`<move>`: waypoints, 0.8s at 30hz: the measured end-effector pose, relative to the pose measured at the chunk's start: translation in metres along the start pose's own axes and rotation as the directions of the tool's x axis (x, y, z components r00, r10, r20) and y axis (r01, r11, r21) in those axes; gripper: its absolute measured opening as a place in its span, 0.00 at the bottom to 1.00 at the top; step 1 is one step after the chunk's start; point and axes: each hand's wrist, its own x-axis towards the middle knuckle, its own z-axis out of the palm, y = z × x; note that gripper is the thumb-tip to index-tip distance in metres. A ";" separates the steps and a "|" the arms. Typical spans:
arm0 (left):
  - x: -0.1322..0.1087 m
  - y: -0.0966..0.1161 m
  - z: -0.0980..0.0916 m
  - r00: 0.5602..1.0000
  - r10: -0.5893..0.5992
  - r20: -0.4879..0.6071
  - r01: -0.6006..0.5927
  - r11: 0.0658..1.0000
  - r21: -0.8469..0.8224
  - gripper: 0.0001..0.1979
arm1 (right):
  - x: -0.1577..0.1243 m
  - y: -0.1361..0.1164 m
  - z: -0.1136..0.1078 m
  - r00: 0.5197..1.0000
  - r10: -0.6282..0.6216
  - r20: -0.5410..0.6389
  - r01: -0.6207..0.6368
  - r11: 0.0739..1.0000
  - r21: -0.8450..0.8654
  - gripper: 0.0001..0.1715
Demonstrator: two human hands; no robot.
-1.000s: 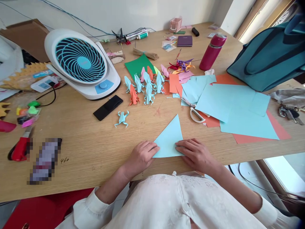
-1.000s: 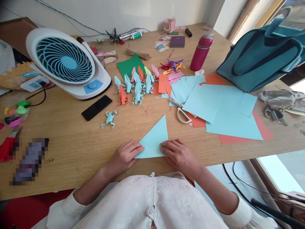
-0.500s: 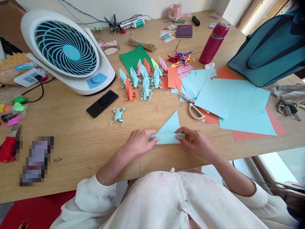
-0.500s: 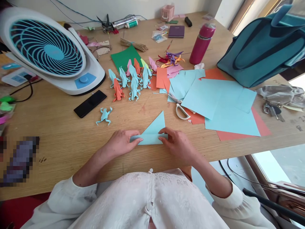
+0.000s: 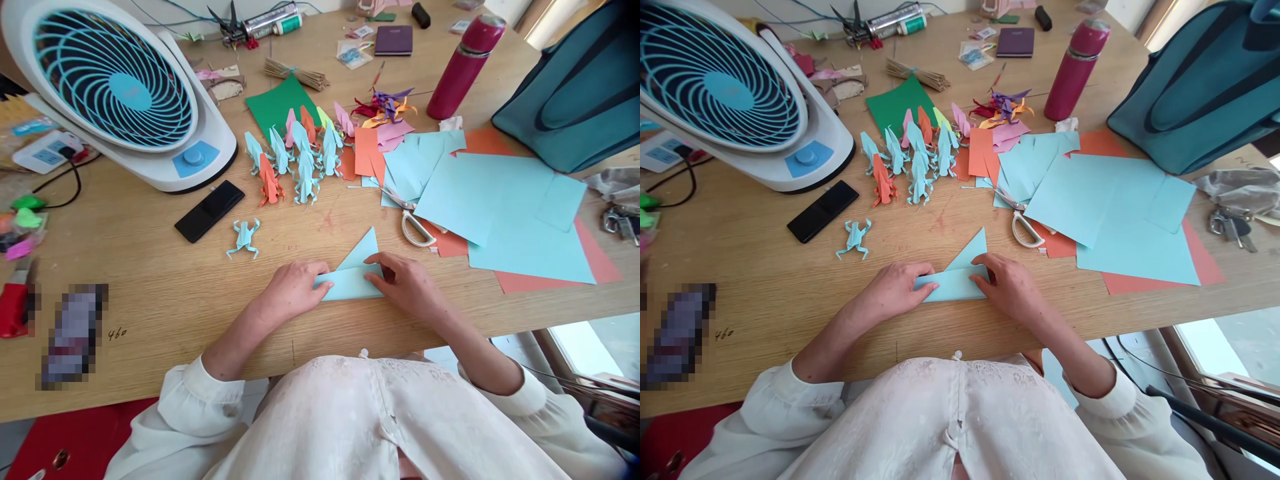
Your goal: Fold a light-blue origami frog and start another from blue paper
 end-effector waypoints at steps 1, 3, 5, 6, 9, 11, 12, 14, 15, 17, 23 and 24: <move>0.000 0.000 0.001 1.000 0.005 -0.004 -0.005 1.000 0.005 0.07 | 0.000 0.000 0.001 1.000 -0.003 0.002 0.003 1.000 -0.009 0.13; -0.002 -0.001 0.003 1.000 0.019 -0.020 -0.019 1.000 0.017 0.08 | 0.000 0.001 0.002 1.000 -0.007 0.005 0.008 0.999 -0.032 0.13; -0.003 0.000 0.005 0.998 0.039 -0.054 -0.037 0.999 0.032 0.10 | -0.001 0.001 0.003 1.000 -0.016 0.001 0.016 0.998 -0.061 0.12; -0.004 0.000 0.006 0.996 0.050 -0.077 -0.047 0.998 0.041 0.11 | -0.001 0.001 0.004 1.000 -0.022 -0.001 0.021 0.997 -0.073 0.12; -0.008 0.003 0.009 0.974 0.130 -0.185 -0.113 0.988 0.101 0.13 | -0.001 0.002 0.005 0.999 -0.037 -0.004 0.037 0.996 -0.086 0.11; -0.012 0.003 0.013 0.931 0.247 -0.269 -0.212 0.965 0.153 0.12 | -0.001 0.002 0.006 0.999 -0.045 -0.001 0.045 0.995 -0.086 0.11; -0.015 0.003 0.016 0.900 0.325 -0.292 -0.283 0.943 0.177 0.13 | -0.001 0.003 0.006 0.999 -0.049 0.001 0.048 0.995 -0.085 0.11; -0.021 0.000 0.024 0.832 0.477 -0.283 -0.431 0.877 0.212 0.18 | -0.001 0.002 0.006 0.999 -0.053 0.007 0.053 0.995 -0.083 0.11; -0.024 -0.002 0.028 0.804 0.539 -0.253 -0.493 0.841 0.224 0.20 | -0.001 0.002 0.006 0.999 -0.052 0.012 0.053 0.995 -0.084 0.11; -0.030 -0.006 0.037 0.769 0.607 -0.199 -0.564 0.791 0.236 0.22 | 0.000 0.001 0.005 0.999 -0.043 0.020 0.045 0.995 -0.091 0.11; -0.037 -0.013 0.051 0.788 0.598 -0.146 -0.561 0.795 0.229 0.25 | 0.000 0.002 0.005 0.999 -0.045 0.024 0.047 0.994 -0.094 0.11; -0.037 -0.013 0.052 0.792 0.594 -0.141 -0.558 0.798 0.228 0.25 | -0.001 0.002 0.005 0.998 -0.052 0.018 0.053 0.995 -0.086 0.11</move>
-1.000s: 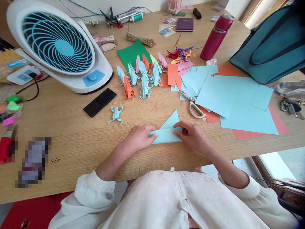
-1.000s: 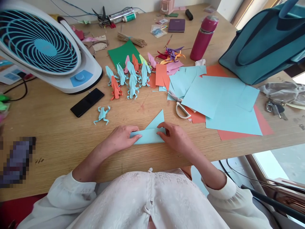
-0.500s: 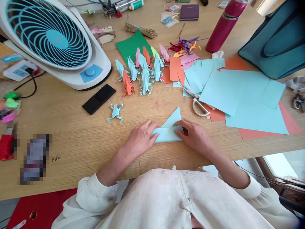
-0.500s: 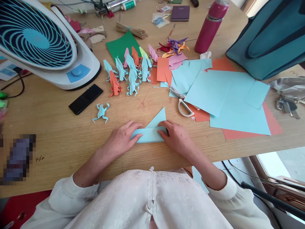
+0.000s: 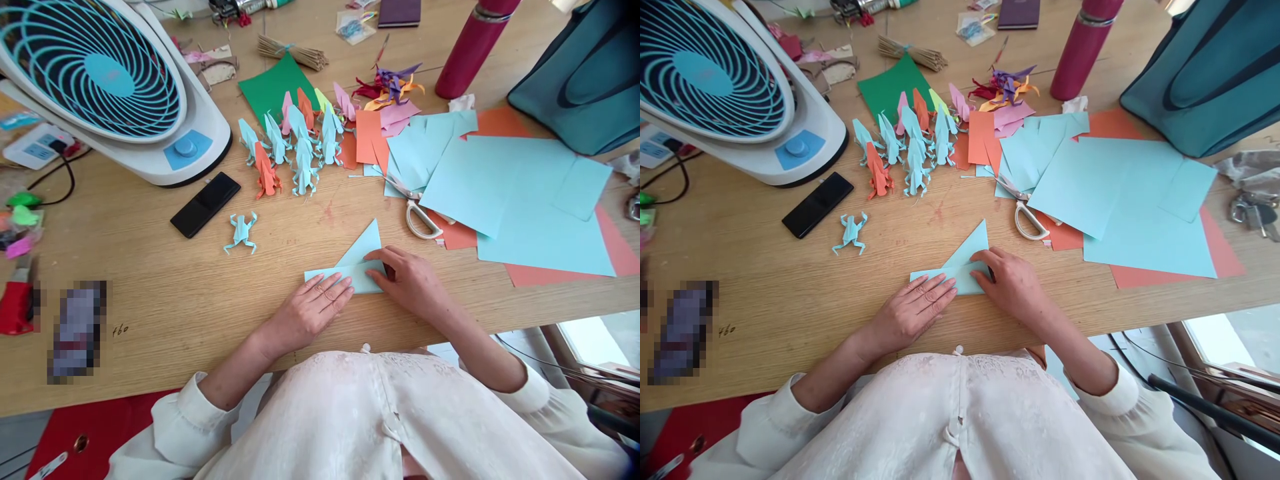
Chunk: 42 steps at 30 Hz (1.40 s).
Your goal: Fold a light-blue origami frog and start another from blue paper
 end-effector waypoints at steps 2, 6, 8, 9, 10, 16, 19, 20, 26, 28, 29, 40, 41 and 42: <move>0.000 0.000 0.001 1.000 -0.006 0.013 0.006 1.000 0.006 0.25 | -0.002 0.001 0.000 1.000 -0.018 -0.020 0.019 0.999 0.032 0.12; 0.000 -0.001 0.003 1.000 -0.012 0.017 0.011 1.000 0.022 0.25 | -0.014 0.000 -0.003 0.983 -0.105 -0.151 0.114 0.992 0.054 0.14; 0.000 -0.001 0.004 1.000 -0.012 0.013 0.012 1.000 0.022 0.24 | -0.023 0.001 -0.005 0.959 -0.201 -0.198 0.204 0.979 -0.006 0.16; 0.000 -0.001 0.004 1.000 -0.011 0.014 0.011 1.000 0.022 0.24 | -0.028 0.002 -0.005 0.947 -0.259 -0.189 0.256 0.966 -0.042 0.16; -0.001 -0.002 0.005 1.000 -0.010 0.018 0.010 1.000 0.023 0.24 | -0.032 0.004 -0.005 0.935 -0.316 -0.162 0.308 0.949 -0.072 0.17; -0.001 -0.001 0.006 0.999 -0.015 0.041 0.011 0.997 0.082 0.23 | -0.045 0.016 -0.002 0.871 -0.491 -0.028 0.481 0.862 -0.158 0.26; -0.001 0.000 0.006 0.998 -0.016 0.061 0.009 0.994 0.105 0.24 | -0.046 0.019 -0.002 0.853 -0.521 0.005 0.513 0.838 -0.187 0.27; -0.001 0.000 0.006 0.998 -0.017 0.067 0.009 0.994 0.108 0.24 | -0.046 0.019 -0.002 0.849 -0.528 0.011 0.519 0.832 -0.197 0.26; -0.002 0.000 0.005 0.995 -0.030 0.095 0.019 0.993 0.116 0.25 | -0.047 0.018 -0.001 0.849 -0.528 0.012 0.516 0.825 -0.230 0.23; -0.002 0.001 0.005 0.994 -0.038 0.107 0.026 0.993 0.113 0.25 | -0.048 0.018 0.000 0.849 -0.529 0.004 0.515 0.825 -0.234 0.22; -0.002 0.001 0.005 0.993 -0.041 0.112 0.028 0.993 0.112 0.26 | -0.048 0.018 0.000 0.849 -0.529 0.002 0.515 0.824 -0.235 0.22; 0.000 0.001 0.005 0.988 -0.055 0.144 0.035 0.990 0.138 0.25 | -0.046 0.014 -0.001 0.840 -0.543 0.021 0.529 0.809 -0.255 0.22; 0.000 0.001 0.005 0.988 -0.053 0.142 0.034 0.990 0.135 0.25 | -0.046 0.014 -0.001 0.839 -0.544 0.022 0.531 0.807 -0.258 0.22; 0.000 0.001 0.004 0.989 -0.054 0.139 0.035 0.991 0.132 0.25 | -0.046 0.014 -0.001 0.838 -0.545 0.023 0.532 0.806 -0.259 0.22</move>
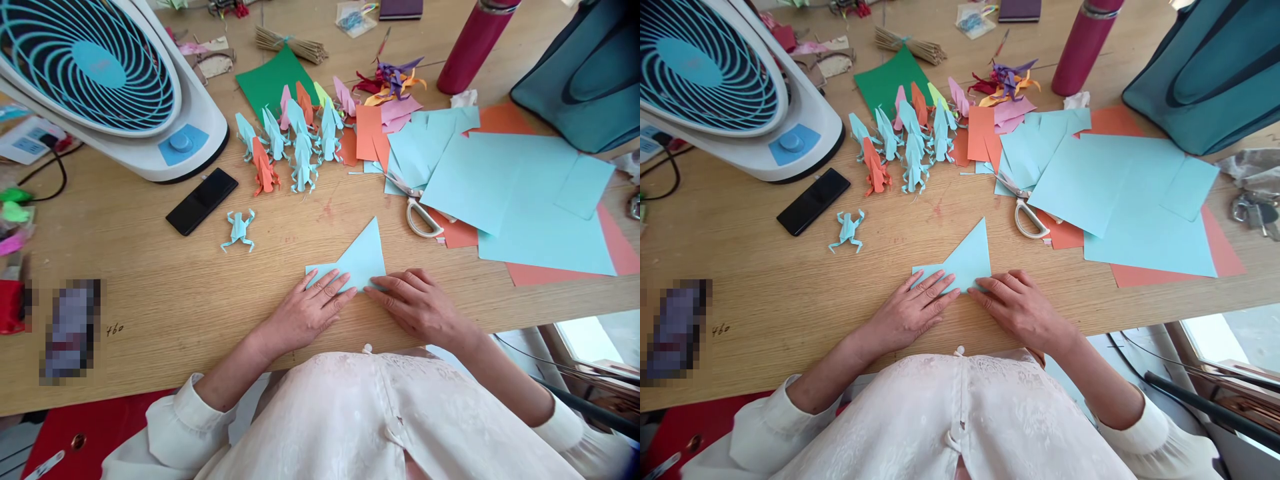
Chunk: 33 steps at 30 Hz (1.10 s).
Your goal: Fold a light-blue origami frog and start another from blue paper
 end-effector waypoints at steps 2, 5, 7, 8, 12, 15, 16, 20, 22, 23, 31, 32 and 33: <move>0.000 0.000 0.000 1.000 -0.002 -0.004 0.002 1.000 -0.007 0.25 | 0.000 0.000 0.000 1.000 0.001 0.003 -0.001 1.000 0.002 0.22; 0.000 0.000 -0.001 1.000 -0.009 -0.001 0.009 1.000 -0.016 0.26 | -0.001 0.000 0.001 1.000 0.010 0.009 -0.010 1.000 0.020 0.22; 0.000 0.001 -0.001 1.000 -0.012 0.002 0.012 1.000 -0.019 0.26 | -0.001 0.000 0.000 1.000 0.016 0.010 -0.016 0.999 0.028 0.22; 0.000 0.001 0.000 1.000 -0.014 0.004 0.014 1.000 -0.019 0.26 | -0.001 0.000 0.000 1.000 0.017 0.009 -0.017 0.999 0.028 0.22; 0.000 0.001 0.000 1.000 -0.019 0.013 0.019 1.000 -0.017 0.26 | 0.000 0.000 0.000 1.000 0.013 0.007 -0.013 1.000 0.017 0.22; 0.000 0.002 -0.001 1.000 -0.024 0.016 0.024 1.000 -0.015 0.27 | -0.001 -0.001 0.000 1.000 0.013 0.011 -0.013 1.000 0.009 0.22; 0.000 0.002 -0.001 1.000 -0.025 0.017 0.025 1.000 -0.015 0.27 | -0.001 -0.001 0.000 1.000 0.011 0.013 -0.011 1.000 0.005 0.22; 0.000 0.002 -0.002 0.999 -0.024 0.020 0.025 1.000 -0.014 0.27 | -0.001 0.000 0.001 1.000 0.000 0.024 0.000 1.000 -0.008 0.24; 0.000 0.002 -0.002 1.000 -0.025 0.019 0.025 1.000 -0.016 0.27 | -0.002 0.000 0.002 1.000 -0.004 0.026 0.004 1.000 -0.010 0.24; 0.000 0.002 -0.002 1.000 -0.026 0.017 0.026 1.000 -0.018 0.27 | -0.002 0.001 0.002 1.000 -0.006 0.023 0.006 1.000 -0.009 0.24; 0.000 0.002 -0.002 0.999 -0.024 0.034 0.024 1.000 -0.007 0.26 | -0.014 -0.003 -0.004 0.978 0.141 -0.151 -0.145 0.989 -0.012 0.23; 0.000 0.001 -0.002 0.999 -0.023 0.032 0.024 1.000 -0.008 0.26 | -0.016 -0.005 -0.005 0.975 0.157 -0.157 -0.162 0.987 -0.016 0.23; 0.000 0.001 -0.001 0.999 -0.022 0.030 0.022 1.000 -0.010 0.26 | -0.017 -0.006 -0.006 0.974 0.161 -0.157 -0.166 0.986 -0.018 0.23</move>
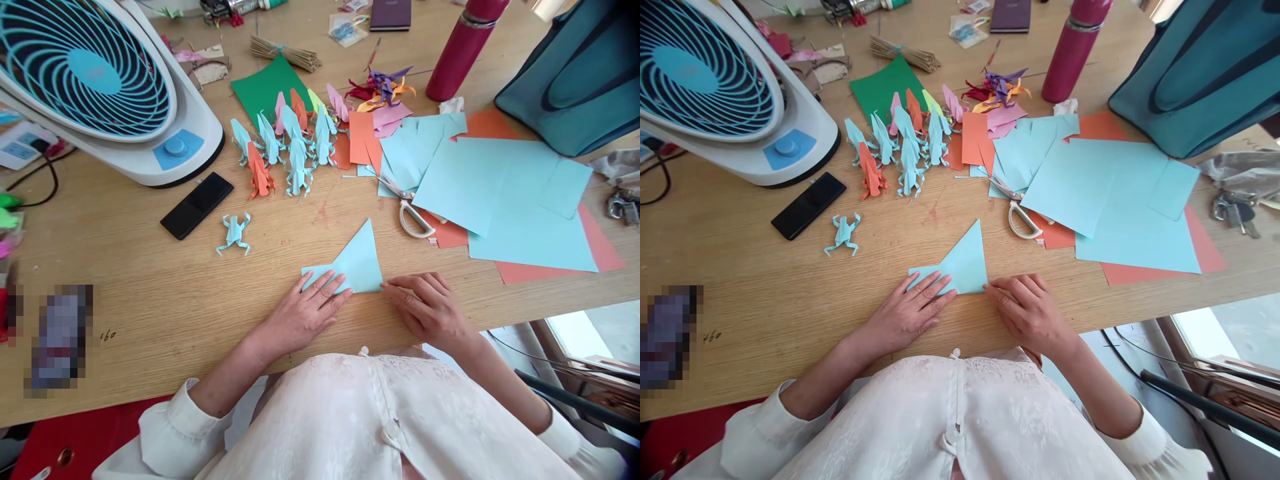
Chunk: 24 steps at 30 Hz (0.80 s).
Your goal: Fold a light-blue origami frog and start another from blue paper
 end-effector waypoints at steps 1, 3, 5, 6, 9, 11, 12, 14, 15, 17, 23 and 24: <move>0.000 0.000 0.000 1.000 0.001 -0.003 -0.001 1.000 -0.002 0.26 | -0.001 -0.002 0.000 1.000 -0.005 0.005 0.005 1.000 0.001 0.23; 0.000 -0.001 0.001 1.000 0.004 -0.007 -0.004 1.000 -0.006 0.26 | -0.001 -0.005 0.000 1.000 -0.024 0.017 0.024 1.000 0.010 0.24; 0.000 -0.001 0.001 1.000 0.005 -0.008 -0.005 1.000 -0.008 0.26 | 0.001 -0.007 0.002 0.998 -0.044 0.048 0.043 0.999 0.027 0.25; 0.000 -0.001 0.001 1.000 0.004 -0.007 -0.005 1.000 -0.009 0.26 | 0.003 -0.009 0.004 0.996 -0.053 0.073 0.050 0.998 0.034 0.25; 0.000 -0.001 0.001 1.000 0.002 -0.007 -0.002 1.000 -0.010 0.27 | 0.010 -0.010 0.006 0.987 -0.070 0.145 0.065 0.997 0.040 0.24; 0.000 -0.001 0.001 1.000 0.001 -0.004 -0.001 1.000 -0.012 0.27 | 0.012 -0.011 0.007 0.984 -0.072 0.163 0.068 0.997 0.032 0.23; 0.000 0.000 0.001 1.000 0.000 -0.003 0.000 1.000 -0.012 0.27 | 0.012 -0.011 0.007 0.984 -0.073 0.164 0.069 0.997 0.029 0.23; 0.000 -0.001 0.001 1.000 -0.003 0.000 0.003 1.000 -0.015 0.27 | 0.012 -0.011 0.007 0.984 -0.073 0.163 0.069 0.997 0.030 0.23; 0.000 -0.001 0.001 1.000 -0.004 0.001 0.004 1.000 -0.017 0.27 | 0.012 -0.011 0.007 0.984 -0.072 0.164 0.067 0.997 0.032 0.24; 0.000 -0.001 0.000 1.000 -0.005 0.002 0.005 1.000 -0.020 0.27 | 0.012 -0.011 0.006 0.984 -0.068 0.167 0.062 0.997 0.040 0.24; 0.000 -0.001 0.000 1.000 -0.004 0.005 0.004 1.000 -0.022 0.27 | 0.011 -0.010 0.007 0.983 -0.068 0.173 0.060 0.997 0.050 0.25; 0.000 -0.001 0.000 1.000 -0.004 0.006 0.005 1.000 -0.023 0.27 | 0.011 -0.010 0.007 0.982 -0.070 0.177 0.062 0.997 0.051 0.25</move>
